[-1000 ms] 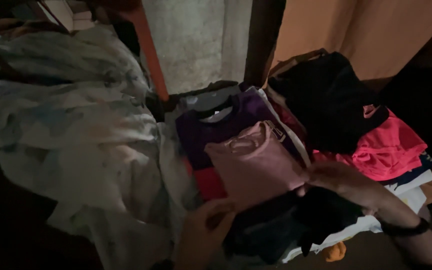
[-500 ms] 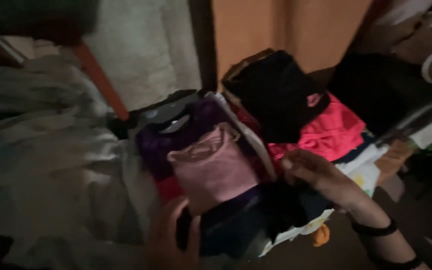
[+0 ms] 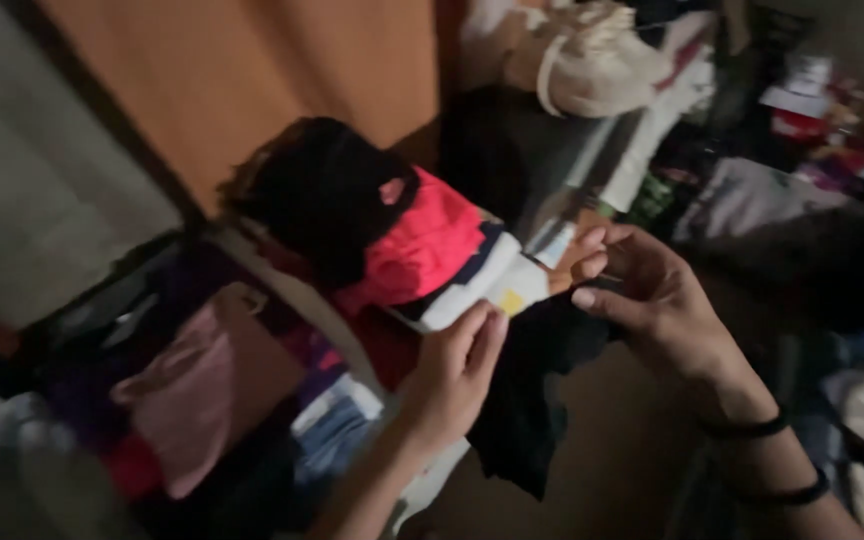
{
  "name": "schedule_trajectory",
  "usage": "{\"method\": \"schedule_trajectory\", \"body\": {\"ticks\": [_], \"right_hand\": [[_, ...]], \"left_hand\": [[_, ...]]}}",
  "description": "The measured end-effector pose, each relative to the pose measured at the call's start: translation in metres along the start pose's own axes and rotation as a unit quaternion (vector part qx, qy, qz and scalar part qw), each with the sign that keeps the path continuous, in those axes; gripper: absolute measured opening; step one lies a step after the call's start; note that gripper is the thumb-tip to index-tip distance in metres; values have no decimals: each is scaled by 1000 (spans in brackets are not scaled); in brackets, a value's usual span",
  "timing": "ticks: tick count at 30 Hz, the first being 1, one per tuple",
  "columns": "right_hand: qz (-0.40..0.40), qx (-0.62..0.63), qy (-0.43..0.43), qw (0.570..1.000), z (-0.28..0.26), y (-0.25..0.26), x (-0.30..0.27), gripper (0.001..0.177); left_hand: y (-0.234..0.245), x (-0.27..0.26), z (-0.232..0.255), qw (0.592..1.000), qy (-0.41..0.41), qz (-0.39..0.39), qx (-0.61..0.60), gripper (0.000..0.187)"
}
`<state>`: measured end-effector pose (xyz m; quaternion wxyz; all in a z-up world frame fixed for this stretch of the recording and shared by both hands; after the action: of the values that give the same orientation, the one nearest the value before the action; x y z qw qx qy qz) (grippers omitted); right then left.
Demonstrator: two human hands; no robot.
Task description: Folding various pieces of laundry on a bed.
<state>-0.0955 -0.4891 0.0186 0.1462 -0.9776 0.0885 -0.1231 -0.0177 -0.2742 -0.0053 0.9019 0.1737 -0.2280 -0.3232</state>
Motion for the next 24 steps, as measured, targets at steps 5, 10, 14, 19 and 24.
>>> {"method": "schedule_trajectory", "body": {"ticks": [5, 10, 14, 19, 24], "right_hand": [[61, -3, 108, 992, -30, 40, -41, 45], [105, -48, 199, 973, -57, 68, -66, 37], [216, -77, 227, 947, -73, 88, -85, 26], [201, -262, 287, 899, -53, 92, -138, 45], [61, -309, 195, 929, -8, 45, -177, 82]], "left_hand": [[-50, 20, 23, 991, -39, -120, -39, 26], [-115, 26, 1, 963, -154, -221, -27, 50], [-168, 16, -42, 948, -137, -283, -58, 57], [-189, 5, -22, 886, 129, -303, -326, 50], [-216, -7, -49, 772, 311, -243, -499, 43]]}}
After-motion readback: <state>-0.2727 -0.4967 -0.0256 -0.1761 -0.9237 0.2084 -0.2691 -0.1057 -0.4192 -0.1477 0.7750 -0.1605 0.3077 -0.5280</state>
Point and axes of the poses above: each hand's wrist, its own x-axis towards the middle knuckle, its own y-axis out of the back of the hand, z = x × y, the point moved 3 cm from there along x, towards the middle knuckle, and after that the axes turned 12 degrees about x, right-handed, at the moved point
